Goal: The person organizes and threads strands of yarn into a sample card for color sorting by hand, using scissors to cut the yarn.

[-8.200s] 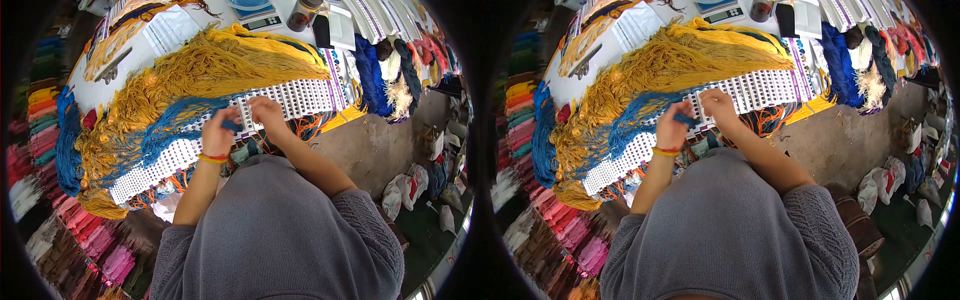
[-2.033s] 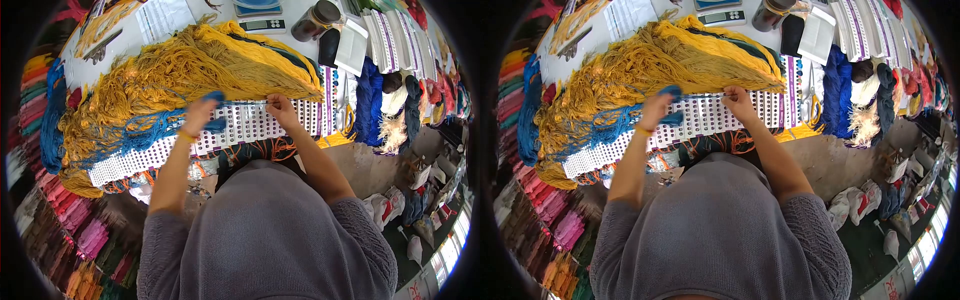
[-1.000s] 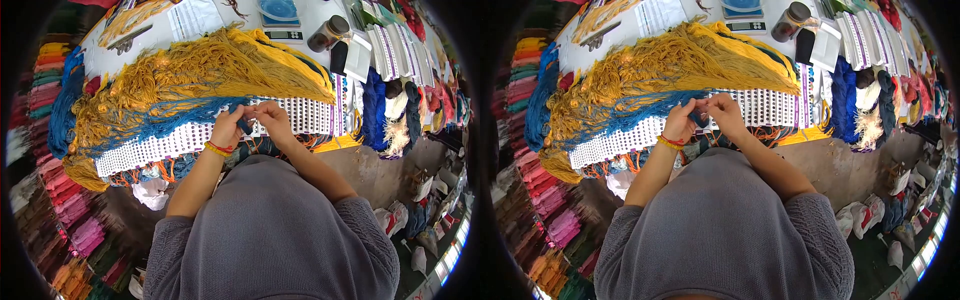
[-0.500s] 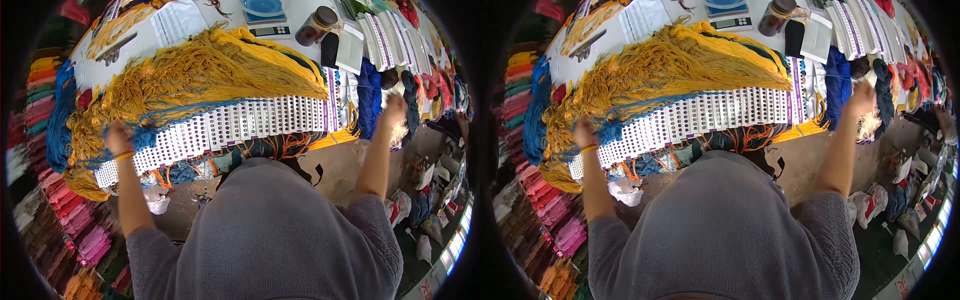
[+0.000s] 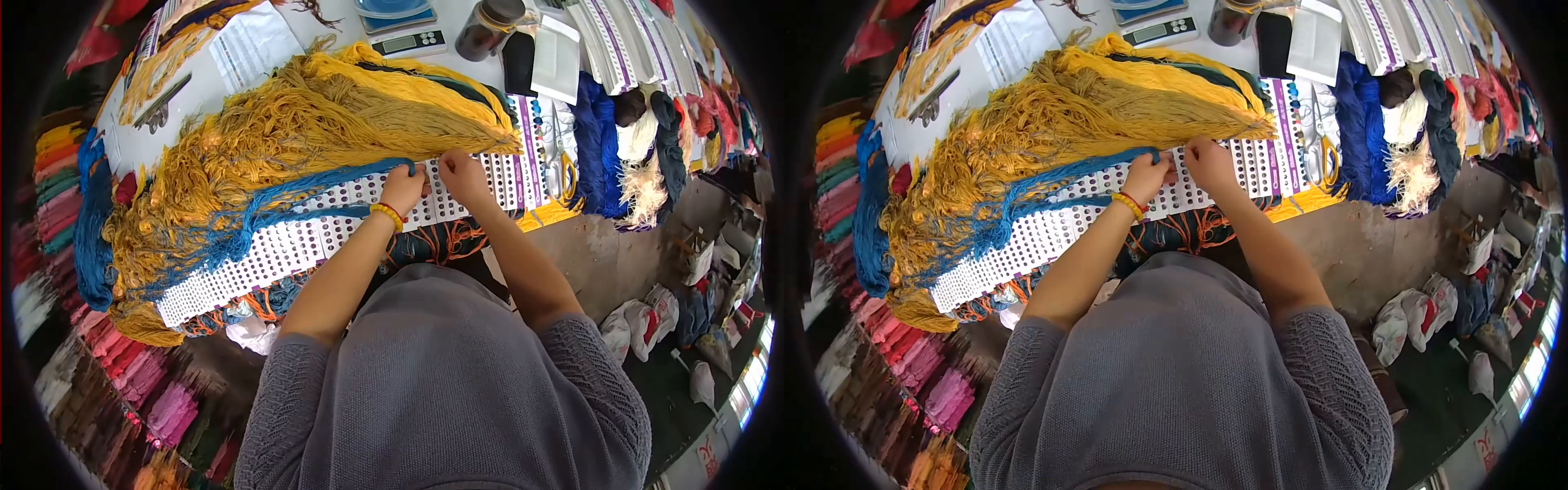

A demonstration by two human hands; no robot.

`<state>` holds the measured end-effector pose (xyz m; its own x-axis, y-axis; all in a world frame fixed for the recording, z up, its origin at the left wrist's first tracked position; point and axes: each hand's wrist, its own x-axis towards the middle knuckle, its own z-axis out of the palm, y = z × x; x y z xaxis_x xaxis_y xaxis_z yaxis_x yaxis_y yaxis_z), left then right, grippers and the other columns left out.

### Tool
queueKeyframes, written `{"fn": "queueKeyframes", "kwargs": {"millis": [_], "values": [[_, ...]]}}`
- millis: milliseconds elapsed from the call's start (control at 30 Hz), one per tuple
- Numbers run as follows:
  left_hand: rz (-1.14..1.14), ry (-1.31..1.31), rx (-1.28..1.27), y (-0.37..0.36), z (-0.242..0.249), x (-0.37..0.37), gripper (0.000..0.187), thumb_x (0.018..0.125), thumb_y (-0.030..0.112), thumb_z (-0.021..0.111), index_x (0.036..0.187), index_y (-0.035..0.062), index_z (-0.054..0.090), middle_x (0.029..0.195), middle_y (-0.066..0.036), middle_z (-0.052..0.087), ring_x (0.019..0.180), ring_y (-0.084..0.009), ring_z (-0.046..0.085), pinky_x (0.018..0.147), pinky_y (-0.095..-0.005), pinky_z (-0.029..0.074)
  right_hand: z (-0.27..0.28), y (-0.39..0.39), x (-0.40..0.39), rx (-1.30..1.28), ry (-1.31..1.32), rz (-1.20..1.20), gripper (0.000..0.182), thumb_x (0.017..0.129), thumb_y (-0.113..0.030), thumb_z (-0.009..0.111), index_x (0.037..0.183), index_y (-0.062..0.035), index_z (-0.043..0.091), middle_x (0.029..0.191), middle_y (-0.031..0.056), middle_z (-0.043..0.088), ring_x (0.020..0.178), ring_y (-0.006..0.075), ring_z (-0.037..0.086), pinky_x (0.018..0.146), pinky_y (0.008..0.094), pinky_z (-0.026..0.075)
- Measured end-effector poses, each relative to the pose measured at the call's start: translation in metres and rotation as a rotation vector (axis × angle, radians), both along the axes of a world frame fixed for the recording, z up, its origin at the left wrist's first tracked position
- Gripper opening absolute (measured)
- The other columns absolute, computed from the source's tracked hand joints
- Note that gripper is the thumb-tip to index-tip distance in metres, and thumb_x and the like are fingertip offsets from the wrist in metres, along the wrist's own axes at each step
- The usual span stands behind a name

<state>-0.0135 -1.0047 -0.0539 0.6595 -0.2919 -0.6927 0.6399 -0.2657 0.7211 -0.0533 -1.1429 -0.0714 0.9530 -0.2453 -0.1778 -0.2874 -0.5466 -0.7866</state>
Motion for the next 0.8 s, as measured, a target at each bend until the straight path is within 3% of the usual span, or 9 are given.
{"fn": "queueKeyframes", "kwargs": {"millis": [133,300,467,567,600,633,700,767,800], "values": [[-0.151,-0.351,0.176,-0.008,-0.025,0.004,0.019,0.077,0.006,0.051,0.089,-0.0085,0.054,0.072,-0.014,0.061,0.057,-0.0204,0.063,0.048,-0.0262,0.048,-0.008,0.000,0.002,-0.076,-0.040,0.041,0.010,0.074,-0.016,0.055,0.078,-0.0074,0.057,0.072,0.0125,0.058,0.065,0.0313,0.057,0.057,0.0391,0.046],[-0.130,-0.194,0.202,-0.019,-0.002,0.008,0.017,0.076,0.008,0.053,0.084,-0.0066,0.056,0.063,-0.013,0.060,0.053,-0.0191,0.062,0.047,-0.0267,0.047,-0.007,0.000,0.004,-0.126,-0.036,0.091,0.011,0.074,-0.017,0.054,0.078,-0.0073,0.056,0.075,0.0125,0.059,0.066,0.0311,0.057,0.058,0.0386,0.046],[-0.158,-0.339,0.251,-0.009,-0.001,0.009,0.014,0.076,0.010,0.053,0.073,-0.0031,0.057,0.060,-0.010,0.060,0.053,-0.0180,0.062,0.049,-0.0274,0.047,0.001,-0.003,-0.001,0.063,-0.056,0.019,0.012,0.074,-0.015,0.056,0.082,-0.0058,0.057,0.075,0.0128,0.058,0.066,0.0298,0.057,0.057,0.0372,0.046],[0.018,-0.063,-0.072,0.014,0.011,0.012,0.008,0.075,0.008,0.057,0.077,-0.0003,0.057,0.060,-0.005,0.056,0.046,-0.0092,0.050,0.041,-0.0226,0.038,0.001,-0.009,-0.005,0.051,-0.028,0.033,0.015,0.071,-0.010,0.058,0.084,-0.0020,0.057,0.074,0.0164,0.057,0.065,0.0304,0.057,0.057,0.0367,0.045],[0.161,0.156,-0.359,0.019,0.015,0.013,0.014,0.078,0.009,0.053,0.090,0.0019,0.059,0.063,-0.005,0.056,0.045,-0.0072,0.044,0.038,-0.0191,0.031,-0.001,-0.009,-0.007,0.054,-0.024,0.031,0.015,0.071,-0.010,0.058,0.084,-0.0020,0.057,0.074,0.0164,0.057,0.065,0.0304,0.057,0.057,0.0367,0.045],[0.161,0.156,-0.357,0.020,0.021,0.016,0.014,0.078,0.009,0.053,0.090,0.0019,0.059,0.063,-0.005,0.056,0.045,-0.0072,0.044,0.038,-0.0191,0.031,-0.002,-0.010,-0.006,0.062,0.004,0.037,0.014,0.073,-0.010,0.058,0.083,-0.0012,0.056,0.073,0.0140,0.058,0.063,0.0266,0.057,0.056,0.0342,0.044],[0.136,0.357,-0.678,0.021,0.028,0.021,0.024,0.082,0.010,0.049,0.103,0.0041,0.057,0.066,-0.007,0.057,0.045,-0.0060,0.043,0.038,-0.0172,0.028,-0.004,-0.012,-0.005,0.067,0.031,0.039,0.013,0.074,-0.010,0.058,0.083,-0.0003,0.056,0.073,0.0117,0.058,0.062,0.0228,0.057,0.055,0.0317,0.044],[-0.113,0.182,-0.357,0.006,0.010,0.018,0.030,0.084,0.012,0.046,0.112,0.0042,0.053,0.063,-0.005,0.057,0.044,-0.0064,0.043,0.039,-0.0183,0.032,0.003,-0.014,-0.003,0.822,0.198,-0.186,0.011,0.077,-0.009,0.058,0.083,-0.0005,0.057,0.073,0.0035,0.058,0.063,0.0116,0.053,0.058,0.0249,0.042],[-0.256,0.015,-0.134,-0.004,0.003,0.013,0.030,0.084,0.012,0.046,0.112,0.0034,0.053,0.061,-0.005,0.057,0.044,-0.0066,0.043,0.040,-0.0187,0.033,0.014,-0.018,-0.004,1.013,0.211,-0.226,0.009,0.078,-0.008,0.058,0.083,-0.0009,0.058,0.075,-0.0016,0.056,0.067,0.0055,0.049,0.061,0.0203,0.039]]}}
